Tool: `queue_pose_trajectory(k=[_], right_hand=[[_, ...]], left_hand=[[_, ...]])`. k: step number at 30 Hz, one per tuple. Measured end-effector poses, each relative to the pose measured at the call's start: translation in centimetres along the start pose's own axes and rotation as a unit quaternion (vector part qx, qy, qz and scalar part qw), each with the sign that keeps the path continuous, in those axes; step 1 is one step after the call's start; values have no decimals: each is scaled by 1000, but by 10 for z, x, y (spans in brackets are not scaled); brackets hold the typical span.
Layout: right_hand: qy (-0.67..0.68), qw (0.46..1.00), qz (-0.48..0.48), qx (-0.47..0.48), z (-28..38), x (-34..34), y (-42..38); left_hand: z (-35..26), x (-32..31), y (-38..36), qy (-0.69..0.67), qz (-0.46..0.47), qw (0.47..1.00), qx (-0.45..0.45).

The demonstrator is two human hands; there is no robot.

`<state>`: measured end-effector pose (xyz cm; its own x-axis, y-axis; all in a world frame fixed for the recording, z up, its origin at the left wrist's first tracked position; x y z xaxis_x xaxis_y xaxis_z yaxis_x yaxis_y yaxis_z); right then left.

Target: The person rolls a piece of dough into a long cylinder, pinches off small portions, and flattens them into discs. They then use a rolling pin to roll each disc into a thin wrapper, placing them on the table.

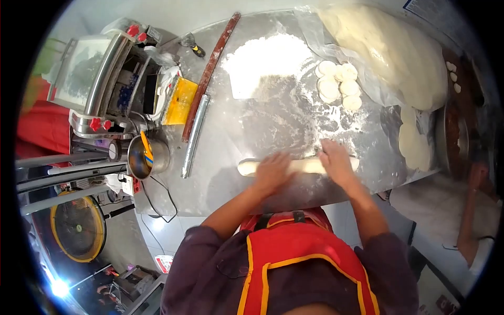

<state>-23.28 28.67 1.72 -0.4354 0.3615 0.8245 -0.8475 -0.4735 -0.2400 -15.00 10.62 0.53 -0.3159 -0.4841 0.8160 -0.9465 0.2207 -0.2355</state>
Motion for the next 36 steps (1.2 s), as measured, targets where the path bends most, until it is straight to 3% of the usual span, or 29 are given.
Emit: queue_pose_trajectory(k=[4, 6, 8, 9, 14, 17, 19, 21, 26, 28, 32, 35, 36], right_hand=[[-16, 971, -219, 93, 38, -12, -53], [-39, 980, -168, 102, 45, -25, -70], [-64, 984, -132, 99, 39, -43, -70], [-81, 973, -176, 127, 32, -42, -56], [-183, 953, -243, 9, 17, -4, 68], [-156, 961, -228, -23, 17, 14, 96], [-160, 970, -180, -26, 21, 9, 83], [-171, 969, -171, 52, 31, 0, 39], [-104, 976, -149, 118, 35, -27, -55], [-109, 974, -164, 113, 38, -27, -49], [-183, 959, -212, 33, 23, -21, 40], [-131, 962, -238, -33, 14, -6, 90], [-137, 963, -233, -15, 22, -2, 91]], left_hand=[[36, 17, -50, 108, -79, 990, 44], [27, 2, -60, 143, -159, 977, 15], [0, -2, -51, 113, -152, 981, -25], [-12, -5, -46, 98, -149, 983, -45], [27, 52, 67, 137, -264, 953, 63], [46, 78, 106, 204, -309, 928, 45], [46, 60, 93, 188, -235, 954, 11], [37, 39, 62, 142, -145, 979, -28], [-3, -4, -40, 114, -181, 975, -58], [2, -5, -21, 143, -191, 971, -22], [21, 22, 55, 134, -186, 971, 65], [41, 55, 91, 137, -231, 958, 101], [48, 62, 90, 147, -235, 954, 113]])
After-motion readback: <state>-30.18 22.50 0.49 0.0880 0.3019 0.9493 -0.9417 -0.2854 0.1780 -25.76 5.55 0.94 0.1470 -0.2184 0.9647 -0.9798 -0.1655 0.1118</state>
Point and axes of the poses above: each hand's wrist, its own y-axis towards the middle knuckle, its own x-axis out of the back of the hand, z = x × y, the point moved 7 cm from there along y, towards the middle knuckle, and after that the axes turned 4 degrees about -z, right-handed, at the moved point
